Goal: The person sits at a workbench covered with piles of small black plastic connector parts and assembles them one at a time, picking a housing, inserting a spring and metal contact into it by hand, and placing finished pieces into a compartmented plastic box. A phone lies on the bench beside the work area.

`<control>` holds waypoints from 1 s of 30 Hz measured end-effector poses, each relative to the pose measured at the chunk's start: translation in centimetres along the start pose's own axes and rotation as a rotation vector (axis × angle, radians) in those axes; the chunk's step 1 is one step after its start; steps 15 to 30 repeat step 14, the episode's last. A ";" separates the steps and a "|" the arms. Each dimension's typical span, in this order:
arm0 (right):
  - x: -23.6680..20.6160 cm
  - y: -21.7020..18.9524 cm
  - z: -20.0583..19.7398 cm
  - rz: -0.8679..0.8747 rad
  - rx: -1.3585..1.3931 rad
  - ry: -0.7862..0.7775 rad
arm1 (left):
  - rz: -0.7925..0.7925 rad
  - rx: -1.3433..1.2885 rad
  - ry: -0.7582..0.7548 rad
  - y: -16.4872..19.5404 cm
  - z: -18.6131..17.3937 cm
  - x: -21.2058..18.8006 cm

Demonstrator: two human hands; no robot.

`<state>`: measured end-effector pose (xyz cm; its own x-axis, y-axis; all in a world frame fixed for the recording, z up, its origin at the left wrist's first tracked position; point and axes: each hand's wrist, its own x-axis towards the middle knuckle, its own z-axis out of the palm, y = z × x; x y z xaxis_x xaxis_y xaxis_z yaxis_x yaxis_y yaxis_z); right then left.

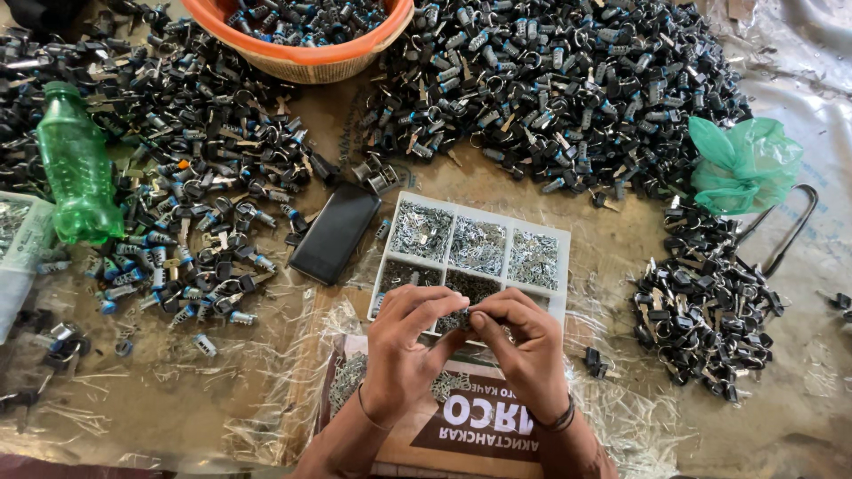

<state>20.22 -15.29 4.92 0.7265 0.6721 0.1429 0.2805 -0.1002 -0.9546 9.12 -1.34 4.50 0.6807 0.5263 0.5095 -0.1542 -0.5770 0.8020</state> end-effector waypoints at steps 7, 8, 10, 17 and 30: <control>0.2 -0.5 -0.5 0.005 -0.052 -0.036 | 0.009 -0.012 -0.041 -0.1 -0.2 0.0; 0.2 -0.3 -0.6 0.022 -0.051 -0.032 | 0.020 -0.005 -0.040 -0.1 -0.2 0.1; 0.2 0.3 -0.5 0.056 -0.051 -0.023 | 0.044 0.022 -0.040 -0.1 -0.3 0.0; 0.5 2.3 -1.1 0.201 0.088 -0.085 | 0.069 0.038 -0.049 -0.3 -0.1 0.0; 0.5 2.3 -1.1 0.201 0.088 -0.085 | 0.069 0.038 -0.049 -0.3 -0.1 0.0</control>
